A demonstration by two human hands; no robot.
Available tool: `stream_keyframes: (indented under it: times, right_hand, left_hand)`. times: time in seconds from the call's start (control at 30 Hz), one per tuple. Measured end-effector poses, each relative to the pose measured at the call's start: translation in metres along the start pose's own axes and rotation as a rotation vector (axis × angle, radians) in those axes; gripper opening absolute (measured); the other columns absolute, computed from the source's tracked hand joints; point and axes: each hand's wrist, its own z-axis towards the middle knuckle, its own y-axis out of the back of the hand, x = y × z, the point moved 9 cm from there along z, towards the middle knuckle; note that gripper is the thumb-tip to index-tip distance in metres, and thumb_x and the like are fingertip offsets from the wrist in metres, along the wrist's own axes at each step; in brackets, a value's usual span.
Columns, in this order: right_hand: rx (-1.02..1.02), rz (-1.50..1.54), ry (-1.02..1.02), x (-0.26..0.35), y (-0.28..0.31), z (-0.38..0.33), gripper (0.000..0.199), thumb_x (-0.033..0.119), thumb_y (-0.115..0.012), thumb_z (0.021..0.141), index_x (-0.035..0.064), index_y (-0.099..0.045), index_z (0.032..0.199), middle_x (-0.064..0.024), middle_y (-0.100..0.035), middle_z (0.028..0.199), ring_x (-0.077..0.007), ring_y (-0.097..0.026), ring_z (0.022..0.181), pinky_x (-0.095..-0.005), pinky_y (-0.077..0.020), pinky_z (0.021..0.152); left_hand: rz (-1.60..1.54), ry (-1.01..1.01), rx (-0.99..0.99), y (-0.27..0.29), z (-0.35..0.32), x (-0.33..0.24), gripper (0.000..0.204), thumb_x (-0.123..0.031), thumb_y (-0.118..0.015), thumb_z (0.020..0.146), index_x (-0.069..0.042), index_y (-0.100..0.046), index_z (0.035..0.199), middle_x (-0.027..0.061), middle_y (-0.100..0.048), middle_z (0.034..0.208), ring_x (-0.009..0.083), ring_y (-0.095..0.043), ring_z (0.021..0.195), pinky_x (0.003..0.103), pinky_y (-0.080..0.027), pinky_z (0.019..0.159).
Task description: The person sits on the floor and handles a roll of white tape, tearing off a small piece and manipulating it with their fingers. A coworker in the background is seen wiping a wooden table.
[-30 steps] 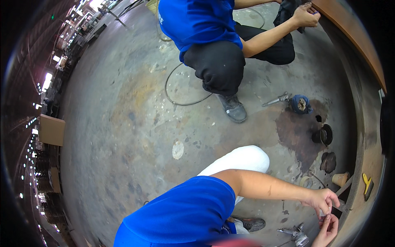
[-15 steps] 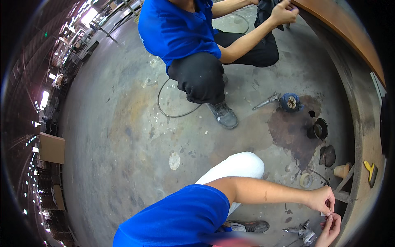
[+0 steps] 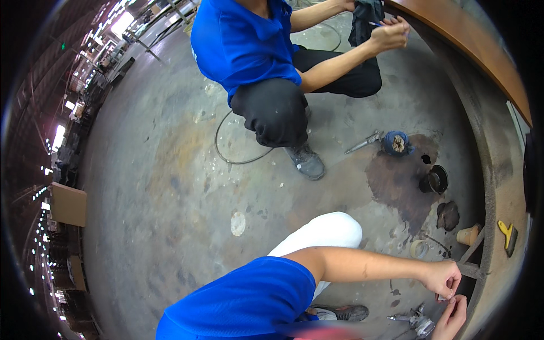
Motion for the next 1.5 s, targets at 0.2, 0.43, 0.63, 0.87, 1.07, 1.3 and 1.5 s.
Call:
stream_keyframes:
  times: [0.2, 0.43, 0.63, 0.87, 1.07, 1.3, 1.5]
  right_hand:
    - [0.029, -0.001, 0.009, 0.016, 0.003, -0.003, 0.023, 0.018, -0.059, 0.108, -0.0034, -0.067, 0.109, -0.0271, -0.069, 0.097, -0.0449, -0.067, 0.088, -0.0469, -0.0534, 0.078]
    - [-0.006, -0.032, -0.066, -0.011, 0.001, -0.016, 0.023, 0.016, -0.054, 0.107, -0.0006, -0.067, 0.099, -0.0224, -0.068, 0.089, -0.0397, -0.065, 0.078, -0.0456, -0.0515, 0.070]
    - [-0.180, 0.234, -0.108, -0.048, -0.020, -0.016, 0.025, 0.008, -0.047, 0.110, -0.0031, -0.045, 0.088, -0.0096, -0.045, 0.073, -0.0149, -0.041, 0.066, -0.0345, -0.0365, 0.060]
    - [-0.070, 0.430, -0.263, -0.055, -0.021, -0.014, 0.028, 0.012, -0.050, 0.111, 0.0002, -0.047, 0.086, -0.0039, -0.049, 0.077, -0.0103, -0.043, 0.072, -0.0296, -0.0380, 0.064]
    - [-0.187, 0.518, -0.258, -0.054, -0.023, -0.014, 0.030, 0.014, -0.052, 0.109, 0.0025, -0.045, 0.083, 0.0002, -0.042, 0.073, -0.0078, -0.038, 0.069, -0.0277, -0.0337, 0.061]
    - [-0.101, 0.689, -0.464, -0.080, -0.030, -0.027, 0.031, 0.021, -0.053, 0.112, 0.0091, -0.046, 0.084, 0.0080, -0.036, 0.071, 0.0001, -0.029, 0.059, -0.0226, -0.0215, 0.050]
    - [-0.087, 0.716, -0.392, -0.084, -0.033, -0.017, 0.031, 0.022, -0.053, 0.112, 0.0102, -0.047, 0.085, 0.0086, -0.037, 0.069, 0.0011, -0.029, 0.053, -0.0222, -0.0195, 0.045]
  left_hand:
    - [0.151, -0.039, 0.088, -0.004, -0.003, -0.018, 0.012, -0.007, -0.079, 0.081, 0.003, -0.074, 0.085, 0.0104, -0.079, 0.079, 0.0170, -0.076, 0.072, 0.030, -0.061, 0.067]
    - [-0.008, 0.016, 0.092, -0.014, -0.002, -0.008, 0.012, -0.005, -0.081, 0.083, 0.004, -0.075, 0.090, 0.0103, -0.078, 0.084, 0.0142, -0.075, 0.078, 0.029, -0.060, 0.072]
    - [-0.137, 0.014, 0.070, -0.020, -0.003, -0.017, 0.009, -0.002, -0.075, 0.088, 0.003, -0.068, 0.091, 0.0098, -0.076, 0.085, 0.0144, -0.073, 0.079, 0.031, -0.059, 0.073]
    - [0.120, -0.117, 0.067, -0.016, -0.008, -0.040, 0.008, -0.002, -0.072, 0.091, 0.002, -0.065, 0.091, 0.0082, -0.073, 0.082, 0.0126, -0.066, 0.074, 0.033, -0.051, 0.065]
    - [-0.004, -0.118, 0.067, -0.013, -0.009, -0.039, 0.010, -0.002, -0.074, 0.089, 0.003, -0.067, 0.092, 0.0117, -0.074, 0.080, 0.0164, -0.070, 0.072, 0.031, -0.053, 0.065]
    - [0.133, -0.234, 0.064, -0.017, -0.005, -0.040, 0.011, -0.003, -0.078, 0.086, 0.003, -0.070, 0.089, 0.0152, -0.077, 0.083, 0.0226, -0.076, 0.076, 0.033, -0.056, 0.067]
    - [0.322, -0.489, 0.026, -0.013, -0.007, -0.058, 0.009, -0.002, -0.078, 0.084, 0.001, -0.070, 0.088, 0.0143, -0.075, 0.082, 0.0310, -0.073, 0.077, 0.038, -0.056, 0.068]
